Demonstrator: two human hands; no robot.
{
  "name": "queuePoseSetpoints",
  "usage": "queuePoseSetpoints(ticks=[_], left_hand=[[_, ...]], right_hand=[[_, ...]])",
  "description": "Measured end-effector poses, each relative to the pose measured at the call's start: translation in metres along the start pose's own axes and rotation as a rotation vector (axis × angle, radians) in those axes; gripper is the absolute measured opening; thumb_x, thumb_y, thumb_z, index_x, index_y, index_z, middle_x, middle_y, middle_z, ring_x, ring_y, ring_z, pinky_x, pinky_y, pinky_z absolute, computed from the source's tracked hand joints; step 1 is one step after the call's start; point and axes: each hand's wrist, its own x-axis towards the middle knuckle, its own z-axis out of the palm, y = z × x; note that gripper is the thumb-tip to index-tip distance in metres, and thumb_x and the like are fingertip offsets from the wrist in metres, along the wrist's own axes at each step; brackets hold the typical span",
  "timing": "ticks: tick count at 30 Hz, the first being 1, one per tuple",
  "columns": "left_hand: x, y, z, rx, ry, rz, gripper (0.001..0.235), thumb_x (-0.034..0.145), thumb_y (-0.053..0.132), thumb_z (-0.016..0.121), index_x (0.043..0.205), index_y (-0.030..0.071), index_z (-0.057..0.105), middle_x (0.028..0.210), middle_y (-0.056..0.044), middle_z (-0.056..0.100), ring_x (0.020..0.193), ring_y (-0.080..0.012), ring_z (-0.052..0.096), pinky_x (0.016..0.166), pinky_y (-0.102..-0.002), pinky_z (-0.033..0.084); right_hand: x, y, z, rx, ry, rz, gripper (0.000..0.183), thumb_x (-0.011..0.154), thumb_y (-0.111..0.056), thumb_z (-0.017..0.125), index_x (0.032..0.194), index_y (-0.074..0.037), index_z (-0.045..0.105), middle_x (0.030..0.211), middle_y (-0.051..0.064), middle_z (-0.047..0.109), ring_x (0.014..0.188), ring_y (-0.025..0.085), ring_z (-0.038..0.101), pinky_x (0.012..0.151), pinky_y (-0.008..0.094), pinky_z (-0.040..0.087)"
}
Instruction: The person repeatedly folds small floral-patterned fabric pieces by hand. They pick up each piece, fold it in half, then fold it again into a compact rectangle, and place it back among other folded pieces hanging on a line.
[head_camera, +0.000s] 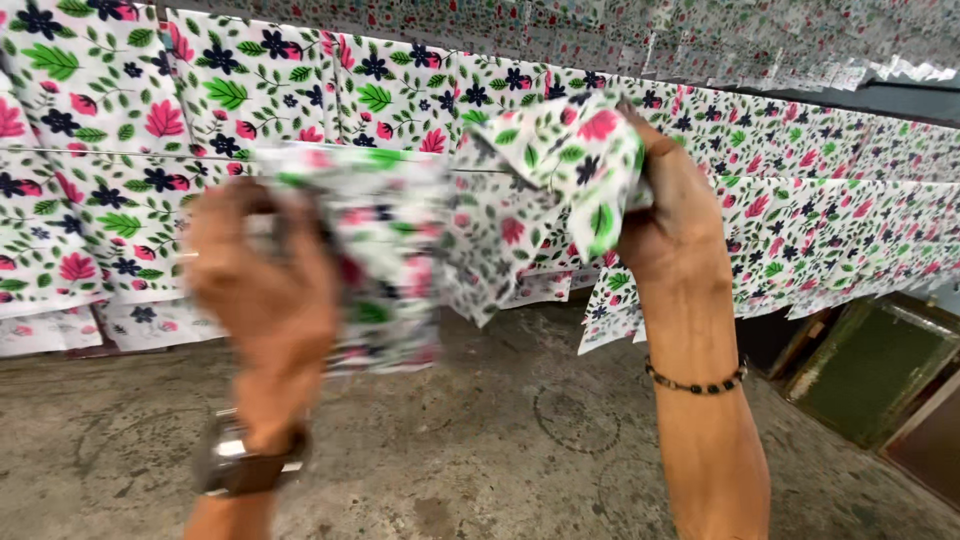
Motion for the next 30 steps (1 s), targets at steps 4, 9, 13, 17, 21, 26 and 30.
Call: queuePoseSetpoints(ticks=[4, 9, 13, 17, 21, 26, 30], left_hand=[[0.008, -0.068, -0.034, 0.228, 0.138, 0.103, 0.034, 0.124, 0.024, 0.067, 0.105, -0.003, 0.065, 0.109, -0.02, 0.069, 0.101, -0.0322, 0.065, 0.087, -0.046, 0.053], [0.008, -0.074, -0.071, 0.239, 0.135, 0.097, 0.035, 0.13, 0.02, 0.073, 0.112, -0.008, 0.063, 0.109, -0.021, 0.06, 0.099, -0.0325, 0.057, 0.081, -0.046, 0.049], [-0.007, -0.054, -0.086, 0.136, 0.093, 0.064, 0.03, 0.128, 0.013, 0.071, 0.123, -0.016, 0.063, 0.12, -0.03, 0.062, 0.111, -0.0403, 0.058, 0.091, -0.051, 0.055], [-0.031, -0.029, -0.094, 0.053, 0.077, -0.014, 0.039, 0.126, 0.018, 0.062, 0.134, -0.019, 0.053, 0.13, -0.033, 0.05, 0.12, -0.0443, 0.053, 0.096, -0.055, 0.057], [-0.049, -0.024, -0.089, 0.102, 0.172, 0.023, 0.05, 0.122, 0.029, 0.061, 0.13, -0.02, 0.059, 0.133, -0.032, 0.053, 0.131, -0.0443, 0.052, 0.093, -0.05, 0.052], [-0.054, -0.02, -0.088, 0.037, 0.192, 0.069, 0.026, 0.116, 0.004, 0.064, 0.127, -0.015, 0.049, 0.123, -0.03, 0.051, 0.123, -0.0467, 0.056, 0.12, -0.061, 0.05], [-0.07, -0.02, -0.091, -0.073, 0.18, 0.113, 0.051, 0.107, -0.004, 0.072, 0.141, -0.009, 0.035, 0.122, -0.032, 0.061, 0.118, -0.0446, 0.066, 0.104, -0.05, 0.061]], right_hand=[[-0.026, 0.013, -0.015, -0.29, -0.074, 0.001, 0.038, 0.1, -0.017, 0.066, 0.135, -0.006, 0.071, 0.068, 0.004, 0.065, 0.061, 0.015, 0.064, 0.056, 0.029, 0.054], [-0.03, 0.036, -0.054, -0.571, -0.142, -0.005, 0.029, 0.115, -0.02, 0.053, 0.103, 0.005, 0.063, 0.088, 0.017, 0.07, 0.075, 0.035, 0.07, 0.06, 0.036, 0.061], [0.005, 0.064, -0.105, -0.508, -0.099, -0.345, 0.035, 0.087, -0.002, 0.072, 0.119, 0.007, 0.062, 0.12, 0.02, 0.069, 0.114, 0.029, 0.071, 0.11, 0.039, 0.059], [0.029, 0.085, -0.132, -0.277, -0.216, -0.528, 0.017, 0.084, 0.005, 0.078, 0.1, 0.0, 0.072, 0.097, 0.012, 0.074, 0.099, 0.024, 0.074, 0.1, 0.037, 0.065], [0.04, 0.09, -0.126, -0.476, -0.184, -0.54, 0.023, 0.085, -0.007, 0.078, 0.104, 0.002, 0.072, 0.108, 0.012, 0.068, 0.104, 0.028, 0.071, 0.104, 0.046, 0.067], [0.044, 0.095, -0.127, -0.705, 0.016, -0.777, 0.028, 0.098, -0.025, 0.076, 0.079, -0.012, 0.06, 0.071, -0.005, 0.056, 0.068, 0.009, 0.049, 0.062, 0.032, 0.04], [0.01, 0.128, -0.121, -0.795, 0.178, -1.403, 0.027, 0.102, 0.017, 0.074, 0.127, 0.016, 0.063, 0.112, 0.027, 0.072, 0.091, 0.027, 0.071, 0.075, 0.032, 0.064]])
